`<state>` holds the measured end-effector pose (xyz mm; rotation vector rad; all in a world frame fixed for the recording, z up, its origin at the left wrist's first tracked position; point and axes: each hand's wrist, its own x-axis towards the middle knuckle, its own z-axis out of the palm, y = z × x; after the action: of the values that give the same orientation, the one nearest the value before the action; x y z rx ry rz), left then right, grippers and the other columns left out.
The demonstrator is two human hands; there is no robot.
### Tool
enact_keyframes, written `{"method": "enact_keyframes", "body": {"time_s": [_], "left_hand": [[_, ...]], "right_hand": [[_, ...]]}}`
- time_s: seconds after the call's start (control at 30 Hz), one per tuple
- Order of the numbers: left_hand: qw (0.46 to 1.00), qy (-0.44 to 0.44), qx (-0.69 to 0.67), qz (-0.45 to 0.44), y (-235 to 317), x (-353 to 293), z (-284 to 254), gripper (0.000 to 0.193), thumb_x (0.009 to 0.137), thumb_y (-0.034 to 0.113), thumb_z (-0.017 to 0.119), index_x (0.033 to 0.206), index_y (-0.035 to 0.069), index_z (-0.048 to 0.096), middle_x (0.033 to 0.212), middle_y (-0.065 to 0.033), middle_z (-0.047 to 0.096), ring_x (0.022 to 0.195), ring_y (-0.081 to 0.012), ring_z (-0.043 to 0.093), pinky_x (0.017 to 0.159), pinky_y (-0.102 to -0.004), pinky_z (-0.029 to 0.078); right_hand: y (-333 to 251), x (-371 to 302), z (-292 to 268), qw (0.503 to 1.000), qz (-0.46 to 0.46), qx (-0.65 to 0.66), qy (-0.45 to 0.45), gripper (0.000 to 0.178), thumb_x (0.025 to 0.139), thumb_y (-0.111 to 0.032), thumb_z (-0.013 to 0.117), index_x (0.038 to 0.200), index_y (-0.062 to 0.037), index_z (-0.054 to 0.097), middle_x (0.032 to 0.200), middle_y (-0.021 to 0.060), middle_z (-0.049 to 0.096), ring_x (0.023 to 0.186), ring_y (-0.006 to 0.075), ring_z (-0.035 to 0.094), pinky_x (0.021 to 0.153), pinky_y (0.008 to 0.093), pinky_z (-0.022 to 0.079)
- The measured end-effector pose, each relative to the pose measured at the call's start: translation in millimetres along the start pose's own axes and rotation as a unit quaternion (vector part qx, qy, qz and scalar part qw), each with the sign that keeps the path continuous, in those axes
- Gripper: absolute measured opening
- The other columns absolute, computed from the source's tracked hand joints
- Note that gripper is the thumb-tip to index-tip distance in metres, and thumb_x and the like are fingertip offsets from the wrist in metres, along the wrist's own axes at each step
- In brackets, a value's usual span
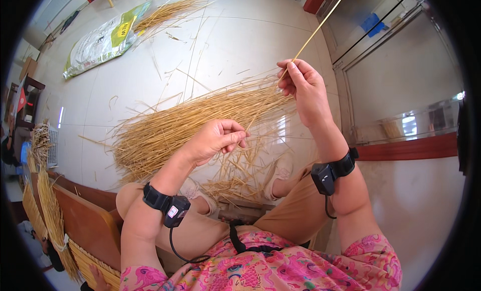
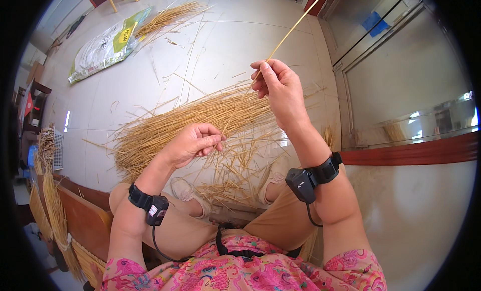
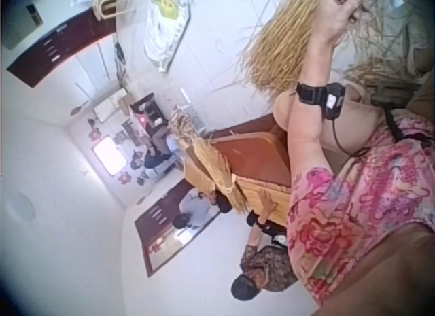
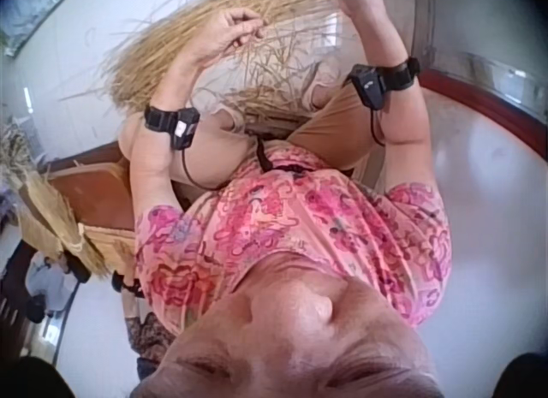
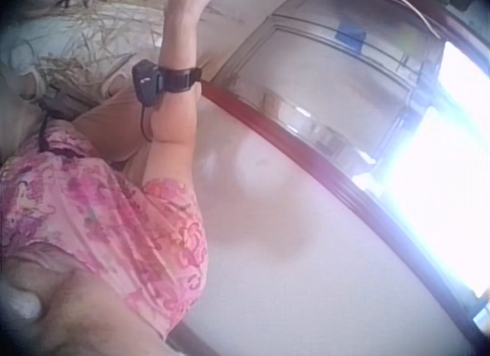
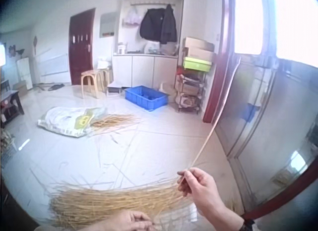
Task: Weaving or braiding long strands of straw together while sitting on the floor.
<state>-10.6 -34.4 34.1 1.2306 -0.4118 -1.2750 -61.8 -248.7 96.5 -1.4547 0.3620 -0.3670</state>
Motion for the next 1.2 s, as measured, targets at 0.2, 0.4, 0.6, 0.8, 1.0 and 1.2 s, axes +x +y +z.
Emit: {"method": "enact_keyframes", "body": {"time_s": [0.2,0.4,0.6,0.8,1.0,1.2], "left_hand": [[0.998,0.058,-0.013,0.034,0.1,4.9,2.2,0.016,0.088,0.013,0.057,0.095,-0.001,0.059,0.077,-0.0065,0.063,0.055,-0.0024,0.047,0.049,-0.015,0.037],[0.993,0.082,-0.061,0.06,-2.8,8.3,-0.7,0.013,0.088,0.014,0.056,0.092,0.003,0.06,0.078,-0.0052,0.062,0.057,-0.0024,0.047,0.05,-0.0153,0.038],[0.981,0.083,-0.166,0.062,-7.2,12.1,-9.4,0.01,0.089,0.016,0.054,0.087,0.006,0.053,0.08,-0.0034,0.059,0.056,-0.0028,0.043,0.047,-0.015,0.033],[0.954,0.181,-0.226,0.075,-4.6,12.9,-1.6,0.009,0.092,0.016,0.049,0.091,0.007,0.048,0.08,-0.0021,0.055,0.06,-0.003,0.042,0.049,-0.0145,0.033],[0.961,0.167,-0.213,0.058,-12.9,9.9,-20.0,0.008,0.091,0.015,0.048,0.089,0.007,0.048,0.073,-0.0007,0.052,0.055,-0.0048,0.042,0.047,-0.016,0.035],[0.973,0.132,0.166,-0.087,-18.4,7.7,-21.5,0.014,0.089,0.015,0.052,0.09,0.002,0.056,0.062,-0.0007,0.052,0.048,-0.0062,0.042,0.044,-0.0193,0.036]], "right_hand": [[9.5,-11.4,15.6,0.983,0.087,-0.104,-0.126,0.02,0.092,-0.02,0.051,0.089,-0.0009,0.059,0.079,0.0014,0.058,0.067,0.0058,0.055,0.054,0.0176,0.042],[26.9,-19.9,29.2,0.97,0.086,-0.158,-0.161,0.02,0.089,-0.016,0.054,0.079,0.0009,0.057,0.063,0.0031,0.058,0.055,0.0064,0.053,0.047,0.0209,0.043],[23.2,-19.4,29.8,0.979,0.053,-0.13,-0.148,0.017,0.091,-0.013,0.051,0.083,0.0004,0.057,0.07,0.0026,0.059,0.063,0.0067,0.056,0.052,0.0207,0.045],[19.7,-18.6,28.5,0.989,0.012,-0.1,-0.112,0.015,0.092,-0.012,0.048,0.088,0.0001,0.057,0.072,0.0013,0.058,0.066,0.0061,0.057,0.054,0.02,0.045],[14.8,-12.3,22.9,0.996,-0.034,-0.073,-0.04,0.016,0.093,-0.012,0.047,0.089,0.0007,0.057,0.073,0.0016,0.058,0.065,0.0056,0.056,0.055,0.0193,0.045],[-4.4,0.5,0.1,0.991,-0.082,-0.106,0.028,0.019,0.093,-0.014,0.047,0.089,0.0004,0.058,0.071,0.0007,0.055,0.059,0.0045,0.052,0.052,0.018,0.043]]}}
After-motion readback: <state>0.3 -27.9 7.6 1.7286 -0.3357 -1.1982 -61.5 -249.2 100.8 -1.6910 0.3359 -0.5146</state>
